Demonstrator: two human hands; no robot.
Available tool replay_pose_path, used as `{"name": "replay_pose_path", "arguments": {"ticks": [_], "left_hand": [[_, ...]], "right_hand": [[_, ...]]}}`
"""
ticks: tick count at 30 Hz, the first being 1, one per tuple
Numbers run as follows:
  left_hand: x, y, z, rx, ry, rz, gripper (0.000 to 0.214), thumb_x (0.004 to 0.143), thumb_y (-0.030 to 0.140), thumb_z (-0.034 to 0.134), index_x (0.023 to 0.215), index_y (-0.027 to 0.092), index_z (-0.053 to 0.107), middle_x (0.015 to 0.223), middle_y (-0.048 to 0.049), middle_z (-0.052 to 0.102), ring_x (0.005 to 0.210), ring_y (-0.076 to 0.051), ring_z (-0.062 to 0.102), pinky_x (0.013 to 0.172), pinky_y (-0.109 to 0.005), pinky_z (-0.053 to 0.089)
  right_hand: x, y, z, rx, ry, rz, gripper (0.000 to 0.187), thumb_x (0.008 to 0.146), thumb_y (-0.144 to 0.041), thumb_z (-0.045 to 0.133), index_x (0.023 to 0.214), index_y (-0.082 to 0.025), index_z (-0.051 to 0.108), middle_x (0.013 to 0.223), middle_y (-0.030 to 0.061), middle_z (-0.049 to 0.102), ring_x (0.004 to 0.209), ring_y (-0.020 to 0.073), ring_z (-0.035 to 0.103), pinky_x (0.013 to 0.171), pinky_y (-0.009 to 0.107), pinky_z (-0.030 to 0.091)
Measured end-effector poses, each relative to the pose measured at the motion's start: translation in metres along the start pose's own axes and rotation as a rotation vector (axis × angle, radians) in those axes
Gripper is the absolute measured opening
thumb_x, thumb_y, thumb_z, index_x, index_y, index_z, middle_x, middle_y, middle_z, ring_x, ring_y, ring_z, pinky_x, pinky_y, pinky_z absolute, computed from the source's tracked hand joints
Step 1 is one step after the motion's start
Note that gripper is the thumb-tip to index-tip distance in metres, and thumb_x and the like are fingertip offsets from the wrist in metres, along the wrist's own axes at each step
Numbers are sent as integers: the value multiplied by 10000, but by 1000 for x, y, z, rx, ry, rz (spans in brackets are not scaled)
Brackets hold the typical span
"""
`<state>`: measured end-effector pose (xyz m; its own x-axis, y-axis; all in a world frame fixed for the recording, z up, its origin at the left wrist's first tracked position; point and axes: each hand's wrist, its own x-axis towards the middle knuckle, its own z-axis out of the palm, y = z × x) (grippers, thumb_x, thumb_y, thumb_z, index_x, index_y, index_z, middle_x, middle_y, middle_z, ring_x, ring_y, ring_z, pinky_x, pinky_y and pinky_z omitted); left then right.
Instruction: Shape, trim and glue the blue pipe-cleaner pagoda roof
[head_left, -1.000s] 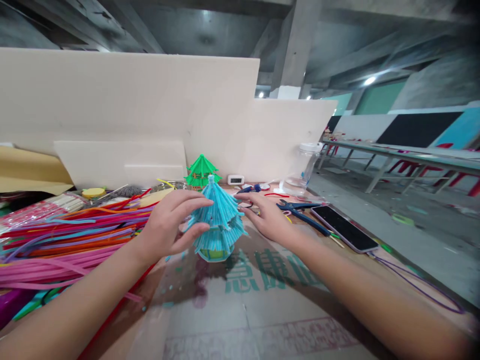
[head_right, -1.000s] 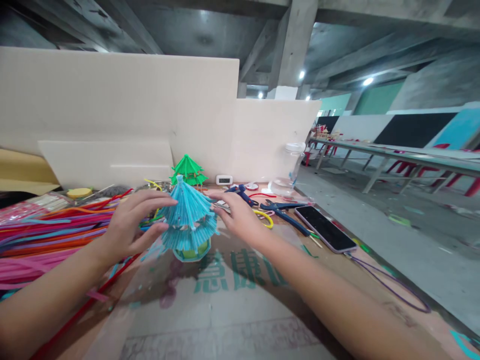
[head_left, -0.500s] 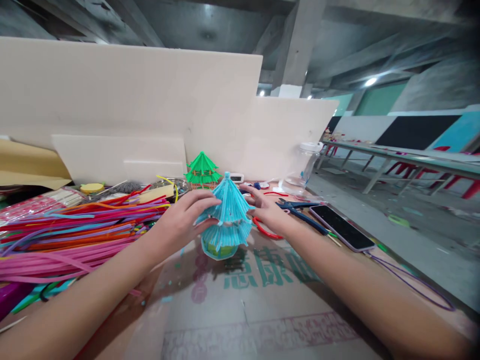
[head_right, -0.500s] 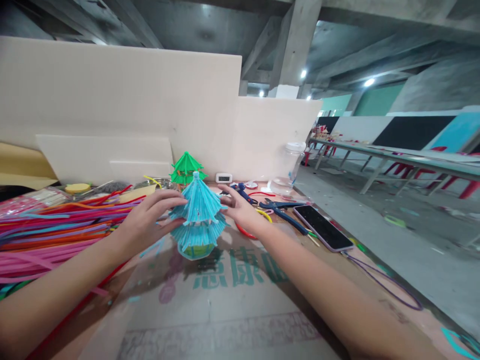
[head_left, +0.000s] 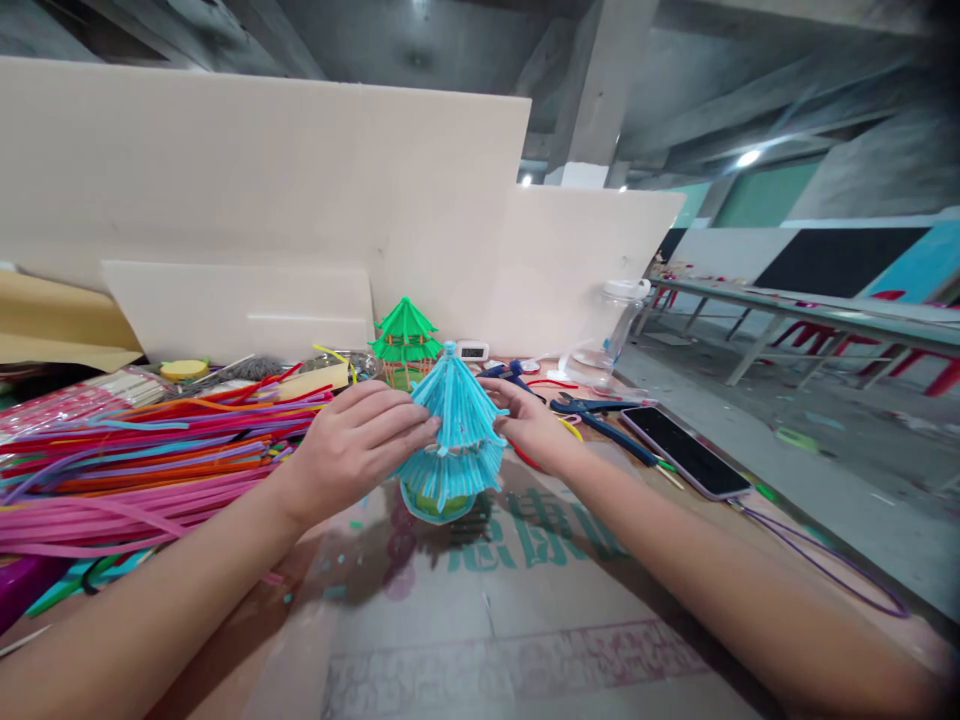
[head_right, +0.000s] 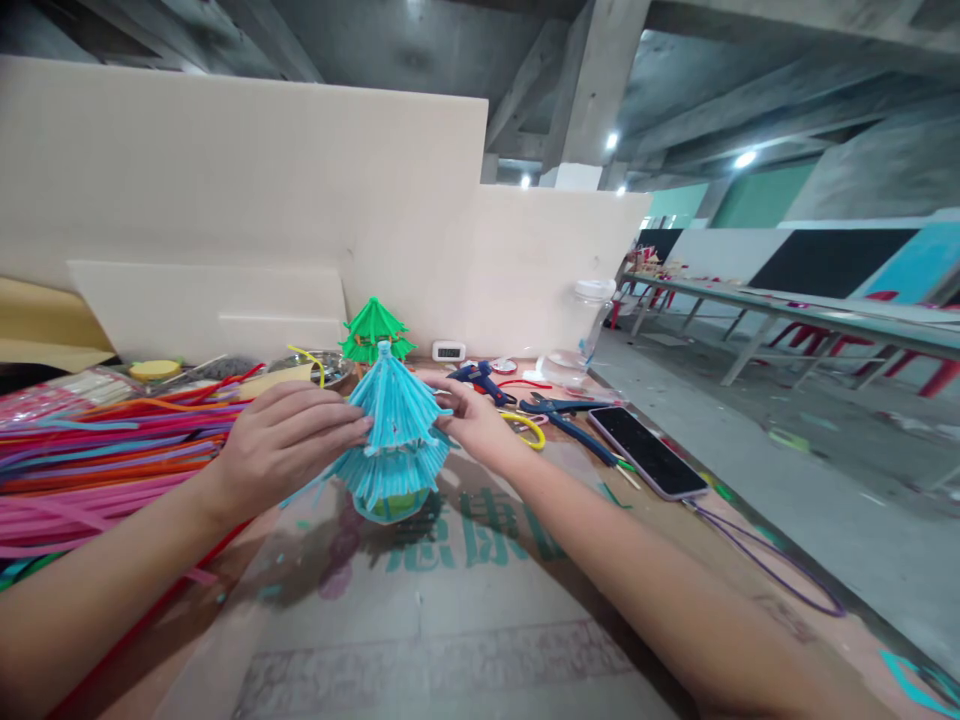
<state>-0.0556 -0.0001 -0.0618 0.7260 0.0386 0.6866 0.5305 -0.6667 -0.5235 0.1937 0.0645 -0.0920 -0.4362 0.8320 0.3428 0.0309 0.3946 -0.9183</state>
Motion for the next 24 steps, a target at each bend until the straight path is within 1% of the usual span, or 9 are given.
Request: {"name": "replay_pose_path", "arguments": {"ticks": [3, 6, 9, 11, 13, 15, 19, 22, 24], "left_hand": [[1, 1, 0, -25, -10, -13, 264, 853, 118, 618, 1100, 209, 607, 1020, -34, 725, 922, -180, 651, 880, -369, 483], [2, -3, -1, -111, 27, -94, 251, 836, 235, 669, 1079, 223, 608, 1014, -43, 712, 933, -177, 648, 882, -353, 490], [3, -9, 0, -211, 69, -299, 569, 719, 464, 748, 1185, 204, 551, 1139, -113, 638, 1071, -242, 601, 934, -398, 485], [3, -11, 3, -296, -23, -416, 835, 662, 554, 751, 1340, 193, 425, 1311, -171, 531, 1224, -309, 507, 1006, -474, 438], [3, -11, 7, -396, -165, -497, 919, 707, 532, 728, 1440, 202, 282, 1422, -185, 437, 1307, -335, 428, 1044, -515, 398], [4, -7, 11, -493, -236, -552, 852, 781, 430, 690, 1463, 208, 232, 1448, -179, 412, 1317, -326, 425, 1043, -500, 408], [8, 3, 17, -554, -162, -596, 749, 785, 253, 660, 1429, 204, 280, 1389, -173, 448, 1280, -306, 461, 1026, -482, 429], [10, 10, 18, -477, -107, -653, 780, 754, 270, 703, 1409, 219, 283, 1347, -165, 472, 1234, -316, 492, 1002, -509, 435], [11, 14, 17, -419, -95, -665, 765, 753, 304, 712, 1384, 211, 291, 1316, -163, 498, 1200, -320, 515, 970, -507, 454]], "right_hand": [[0, 0, -1, 7, 10, -2, 570, 641, -83, 556, 1193, -225, 564, 1217, 52, 634, 1081, 183, 605, 848, 304, 512], [0, -1, -3, 20, -6, -13, 588, 639, -79, 553, 1202, -248, 567, 1236, 33, 629, 1097, 183, 600, 830, 291, 516], [-1, -3, -4, 31, -24, -11, 601, 647, -75, 544, 1217, -264, 559, 1258, 18, 620, 1063, 170, 613, 821, 283, 517], [-2, -3, -3, 30, -26, -5, 601, 651, -79, 550, 1223, -263, 555, 1262, 22, 618, 1042, 171, 621, 821, 293, 520], [-2, -2, -3, 22, -29, -10, 596, 656, -83, 561, 1225, -259, 554, 1262, 33, 615, 1046, 179, 620, 818, 304, 521], [-1, -1, -5, 9, -47, -22, 597, 665, -81, 568, 1234, -261, 547, 1252, 42, 618, 1070, 189, 611, 823, 316, 519], [1, -14, -17, -61, 4, -67, 390, 790, -192, 586, 1179, -223, 572, 1171, 71, 651, 1102, 193, 598, 936, 376, 473], [-2, -36, -23, -113, 110, -98, 297, 887, -365, 543, 1132, -203, 580, 1127, 91, 660, 1089, 200, 606, 950, 406, 469], [-7, -48, -20, -144, 97, -137, 329, 879, -417, 569, 1139, -215, 566, 1128, 85, 654, 1089, 203, 604, 936, 402, 485]]}}
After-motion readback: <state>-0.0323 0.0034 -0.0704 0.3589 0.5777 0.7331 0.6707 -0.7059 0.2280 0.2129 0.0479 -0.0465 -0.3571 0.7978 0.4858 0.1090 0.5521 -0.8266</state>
